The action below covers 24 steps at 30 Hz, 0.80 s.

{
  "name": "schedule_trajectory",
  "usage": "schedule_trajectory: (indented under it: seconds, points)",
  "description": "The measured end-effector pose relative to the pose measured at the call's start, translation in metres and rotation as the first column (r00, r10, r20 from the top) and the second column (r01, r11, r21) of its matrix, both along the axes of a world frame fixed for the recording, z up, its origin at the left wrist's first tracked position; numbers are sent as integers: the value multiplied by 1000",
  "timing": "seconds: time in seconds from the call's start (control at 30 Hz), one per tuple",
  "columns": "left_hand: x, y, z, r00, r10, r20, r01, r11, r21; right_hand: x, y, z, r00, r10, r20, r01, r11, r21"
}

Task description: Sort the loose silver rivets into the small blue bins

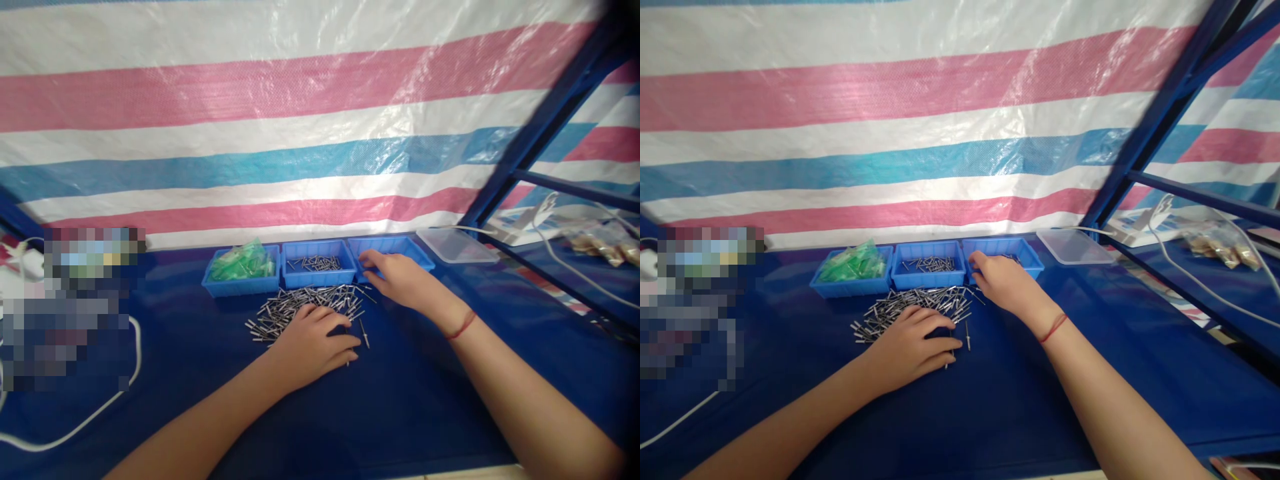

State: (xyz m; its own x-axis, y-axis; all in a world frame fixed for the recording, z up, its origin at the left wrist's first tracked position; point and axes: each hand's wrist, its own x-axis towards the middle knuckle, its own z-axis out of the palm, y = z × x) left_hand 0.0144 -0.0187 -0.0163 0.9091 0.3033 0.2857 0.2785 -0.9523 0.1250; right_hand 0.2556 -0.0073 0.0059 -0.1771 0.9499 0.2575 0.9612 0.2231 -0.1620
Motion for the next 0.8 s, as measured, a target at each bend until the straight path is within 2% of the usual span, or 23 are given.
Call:
schedule_trajectory:
  seconds: [0.17, 0.4, 0.6, 0.7, 0.8]
  points:
    - [-2, 3, 0, 1000, -23, 0, 23, 999, 24, 3, 0, 0, 998, 46, -45, -46, 999, 17]
    - [-3, 2, -2, 999, 40, -2, -40, 997, 62, -6, -1, 7, 990, 138, -21, -126, 949, 288]
    - [-3, 5, -6, 997, 74, 17, -75, 993, 89, -28, -8, 9, 974, 220, -50, -188, 913, 364]
    - [-4, 7, -1, 989, 130, 72, -134, 990, 44, -40, -14, 9, 955, 286, -75, -241, 900, 363]
    - [-5, 9, 6, 945, 249, 212, -229, 967, -113, -52, -21, 9, 917, 360, -171, -296, 903, 311]
